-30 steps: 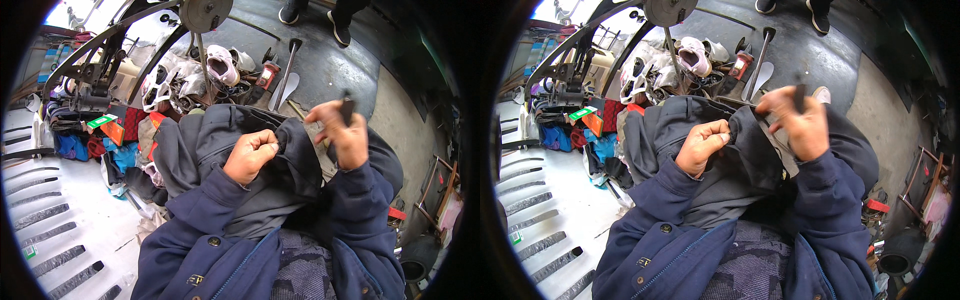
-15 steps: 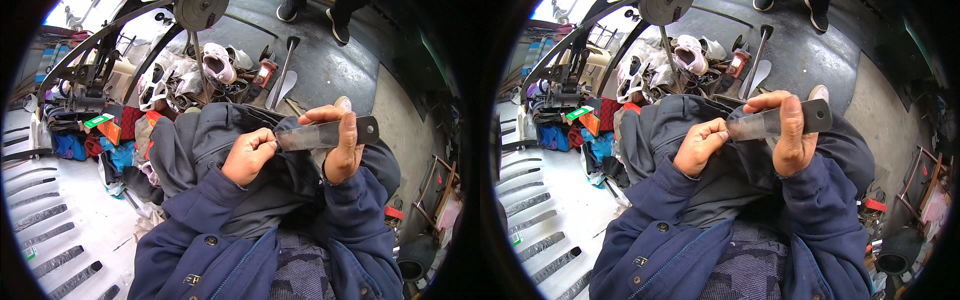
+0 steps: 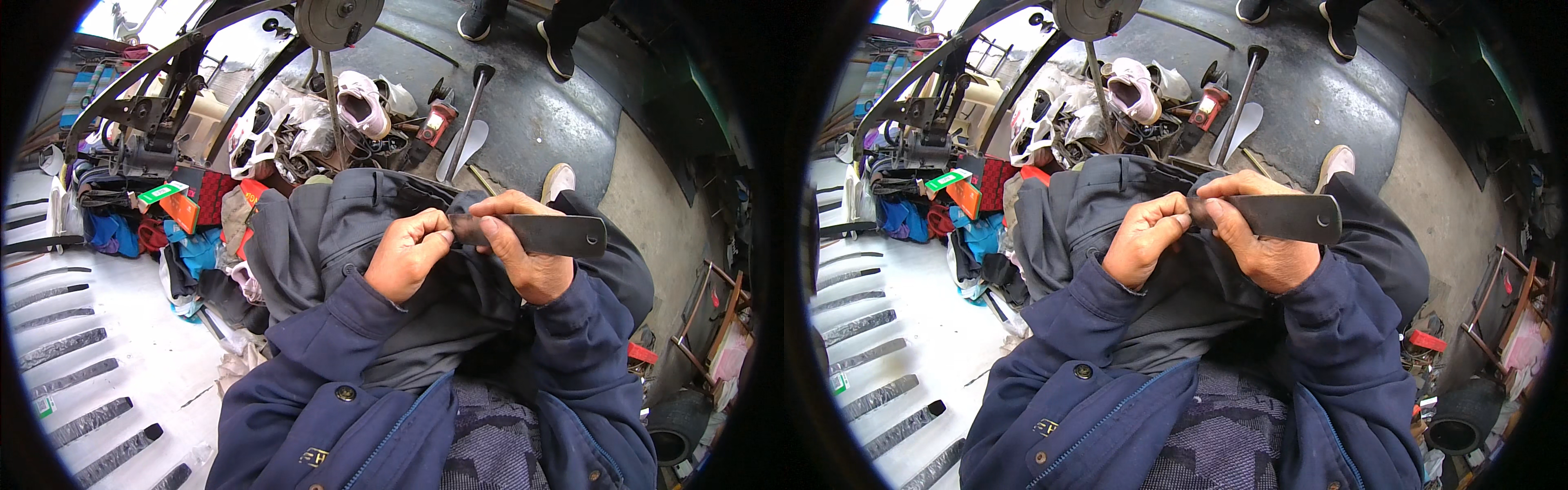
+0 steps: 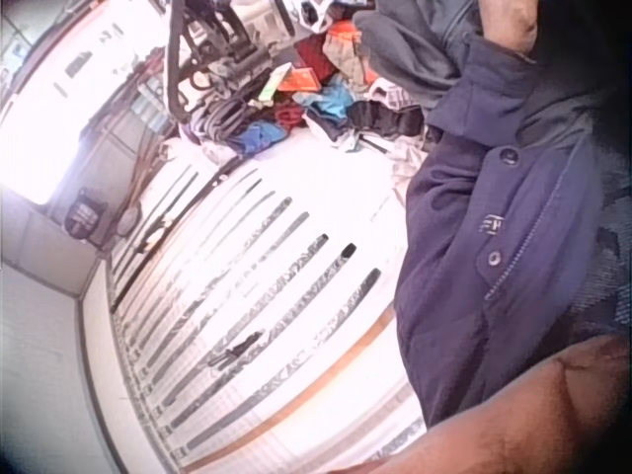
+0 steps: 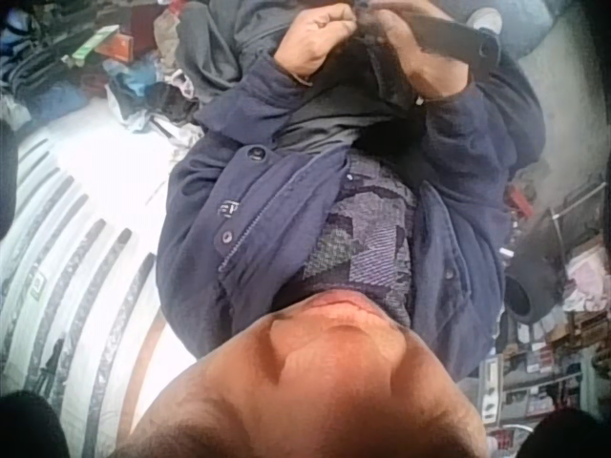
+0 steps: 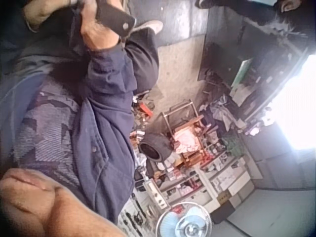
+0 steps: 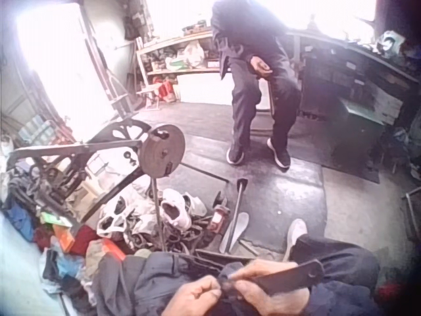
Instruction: The person uses a flat metal tool to scrape and smooth a small area on a dark jacket held in their lap. They repeatedly rub the tool along the fabric, occasionally repositioning the jacket to access different spots.
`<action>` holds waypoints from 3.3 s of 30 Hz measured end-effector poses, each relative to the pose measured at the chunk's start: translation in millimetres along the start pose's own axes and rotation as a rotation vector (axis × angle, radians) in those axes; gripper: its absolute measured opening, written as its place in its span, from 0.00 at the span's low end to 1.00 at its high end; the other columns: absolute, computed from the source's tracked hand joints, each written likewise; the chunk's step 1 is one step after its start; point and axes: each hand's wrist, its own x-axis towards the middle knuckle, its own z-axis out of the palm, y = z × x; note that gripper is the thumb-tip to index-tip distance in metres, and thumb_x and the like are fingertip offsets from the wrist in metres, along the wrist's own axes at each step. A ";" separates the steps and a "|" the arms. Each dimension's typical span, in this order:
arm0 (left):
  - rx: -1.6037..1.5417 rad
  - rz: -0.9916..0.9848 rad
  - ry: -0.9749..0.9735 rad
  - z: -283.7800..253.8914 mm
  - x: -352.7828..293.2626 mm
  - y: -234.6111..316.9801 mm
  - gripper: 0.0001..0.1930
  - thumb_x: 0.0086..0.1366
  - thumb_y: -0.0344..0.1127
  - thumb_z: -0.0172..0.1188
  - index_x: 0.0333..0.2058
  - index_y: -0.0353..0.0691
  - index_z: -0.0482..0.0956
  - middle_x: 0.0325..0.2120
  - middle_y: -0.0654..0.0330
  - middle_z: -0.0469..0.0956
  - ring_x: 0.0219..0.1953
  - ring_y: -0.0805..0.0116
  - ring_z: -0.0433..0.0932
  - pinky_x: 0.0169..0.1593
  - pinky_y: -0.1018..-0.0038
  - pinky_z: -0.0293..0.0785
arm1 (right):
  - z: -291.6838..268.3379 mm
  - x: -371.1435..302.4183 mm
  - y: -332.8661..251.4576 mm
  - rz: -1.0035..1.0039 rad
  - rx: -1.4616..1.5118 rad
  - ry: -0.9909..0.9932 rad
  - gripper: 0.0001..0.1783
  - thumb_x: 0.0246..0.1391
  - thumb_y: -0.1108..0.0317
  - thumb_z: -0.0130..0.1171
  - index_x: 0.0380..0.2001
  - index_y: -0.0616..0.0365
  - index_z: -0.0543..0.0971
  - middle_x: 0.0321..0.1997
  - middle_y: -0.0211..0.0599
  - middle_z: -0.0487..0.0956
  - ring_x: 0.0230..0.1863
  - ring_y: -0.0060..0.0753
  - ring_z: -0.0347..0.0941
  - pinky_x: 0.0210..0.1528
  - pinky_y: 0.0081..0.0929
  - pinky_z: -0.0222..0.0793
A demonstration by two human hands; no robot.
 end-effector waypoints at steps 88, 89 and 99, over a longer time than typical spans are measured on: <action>-0.030 0.019 0.039 -2.0 0.2 2.9 0.06 0.70 0.28 0.55 0.31 0.39 0.72 0.25 0.74 0.65 0.29 0.84 0.60 0.34 0.81 0.59 | 15.9 -4.3 12.8 -0.160 0.057 0.123 0.09 0.63 0.76 0.59 0.45 0.66 0.82 0.40 0.43 0.84 0.36 0.32 0.82 0.42 0.25 0.78; -0.039 0.049 0.041 -1.3 0.3 2.8 0.06 0.70 0.29 0.54 0.30 0.40 0.73 0.25 0.74 0.66 0.29 0.84 0.61 0.34 0.81 0.59 | 15.3 -5.3 10.8 -0.083 0.142 0.116 0.09 0.65 0.75 0.58 0.46 0.67 0.81 0.40 0.42 0.83 0.35 0.29 0.82 0.41 0.24 0.79; 0.002 0.097 0.069 -1.6 0.9 0.8 0.07 0.68 0.29 0.54 0.29 0.39 0.72 0.25 0.73 0.64 0.28 0.84 0.60 0.34 0.81 0.57 | -19.6 14.7 26.1 0.179 0.813 0.380 0.19 0.73 0.56 0.48 0.31 0.59 0.73 0.42 0.56 0.83 0.34 0.37 0.80 0.46 0.38 0.77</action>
